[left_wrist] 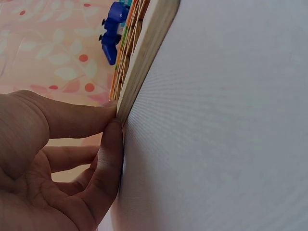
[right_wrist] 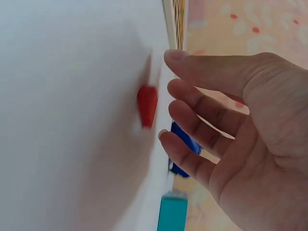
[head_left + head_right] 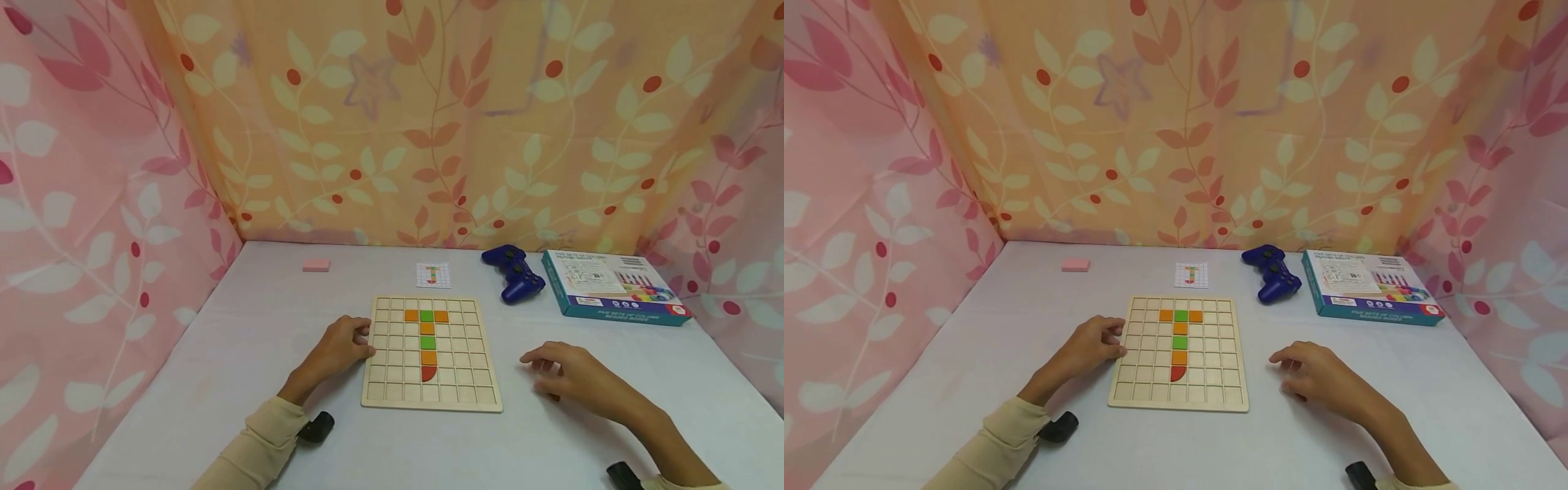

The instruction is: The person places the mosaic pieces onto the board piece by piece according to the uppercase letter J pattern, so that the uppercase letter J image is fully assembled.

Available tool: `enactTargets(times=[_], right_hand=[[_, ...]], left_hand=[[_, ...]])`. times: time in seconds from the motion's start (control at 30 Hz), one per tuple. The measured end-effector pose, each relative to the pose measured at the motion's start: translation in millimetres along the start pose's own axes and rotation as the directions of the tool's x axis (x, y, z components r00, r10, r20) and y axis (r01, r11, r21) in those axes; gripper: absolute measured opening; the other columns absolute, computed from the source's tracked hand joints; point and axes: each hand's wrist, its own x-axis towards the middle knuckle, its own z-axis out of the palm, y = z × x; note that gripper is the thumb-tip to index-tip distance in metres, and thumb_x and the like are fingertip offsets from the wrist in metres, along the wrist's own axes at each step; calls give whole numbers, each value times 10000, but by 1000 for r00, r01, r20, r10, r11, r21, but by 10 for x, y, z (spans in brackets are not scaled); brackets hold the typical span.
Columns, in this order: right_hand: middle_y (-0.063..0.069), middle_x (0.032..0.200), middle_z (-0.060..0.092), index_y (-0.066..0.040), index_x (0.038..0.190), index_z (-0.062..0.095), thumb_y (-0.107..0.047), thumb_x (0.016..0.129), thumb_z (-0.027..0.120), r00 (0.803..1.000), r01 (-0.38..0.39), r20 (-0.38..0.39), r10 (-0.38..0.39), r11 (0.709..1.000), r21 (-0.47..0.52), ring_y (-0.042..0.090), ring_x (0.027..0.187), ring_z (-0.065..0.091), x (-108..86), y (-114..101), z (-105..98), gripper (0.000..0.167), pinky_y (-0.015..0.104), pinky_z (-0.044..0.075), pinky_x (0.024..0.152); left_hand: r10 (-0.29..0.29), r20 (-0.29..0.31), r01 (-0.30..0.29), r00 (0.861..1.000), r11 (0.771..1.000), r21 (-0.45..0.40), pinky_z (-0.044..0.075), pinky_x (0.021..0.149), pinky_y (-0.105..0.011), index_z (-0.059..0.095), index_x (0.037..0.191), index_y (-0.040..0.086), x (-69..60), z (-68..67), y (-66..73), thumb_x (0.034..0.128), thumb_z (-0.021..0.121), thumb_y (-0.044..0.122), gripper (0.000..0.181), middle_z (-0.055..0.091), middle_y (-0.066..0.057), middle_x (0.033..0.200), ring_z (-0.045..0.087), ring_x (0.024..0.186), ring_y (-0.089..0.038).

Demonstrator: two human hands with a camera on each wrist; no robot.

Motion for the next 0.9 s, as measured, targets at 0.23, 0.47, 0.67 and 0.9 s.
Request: enactTargets(times=[0.23, 0.47, 0.67, 0.9], right_hand=[[-105, 1044, 705, -157, 1240, 756, -280, 875, 873, 1000, -30, 6, 30, 999, -28, 42, 909, 596, -170, 150, -46, 403, 223, 532, 766], [-34, 1161, 750, -131, 1277, 747, -262, 862, 882, 985, -166, 53, 166, 986, -1, 142, 997, 663, -224, 209, -71, 456, 387, 612, 884], [-48, 1054, 709, -132, 1249, 768, -236, 864, 870, 979, -190, 71, 190, 982, -15, 161, 939, 614, -247, 245, -67, 412, 283, 587, 820], [-63, 993, 661, -126, 1190, 794, -236, 872, 857, 983, -166, 72, 168, 986, -29, 156, 912, 583, -245, 257, -68, 342, 218, 552, 776]], left_hand=[[-9, 6, 9, 1000, 1000, 3, 564, 815, -330, 613, 1400, -106, 6, 9, 1, 861, 831, 12, 593, 648, -122, 1125, 664, 977, -193], [7, 7, -7, 1000, 1000, -8, 561, 804, -337, 617, 1391, -112, 3, 7, -12, 857, 823, 12, 585, 647, -131, 1132, 668, 974, -194], [10, 1, -10, 1000, 1000, -4, 573, 813, -360, 622, 1381, -115, 13, 9, -24, 848, 837, 18, 590, 653, -134, 1132, 673, 975, -201], [-5, 0, 5, 1000, 1000, -2, 567, 808, -335, 621, 1392, -103, 26, 33, -42, 857, 836, 20, 589, 654, -121, 1135, 671, 976, -191]])
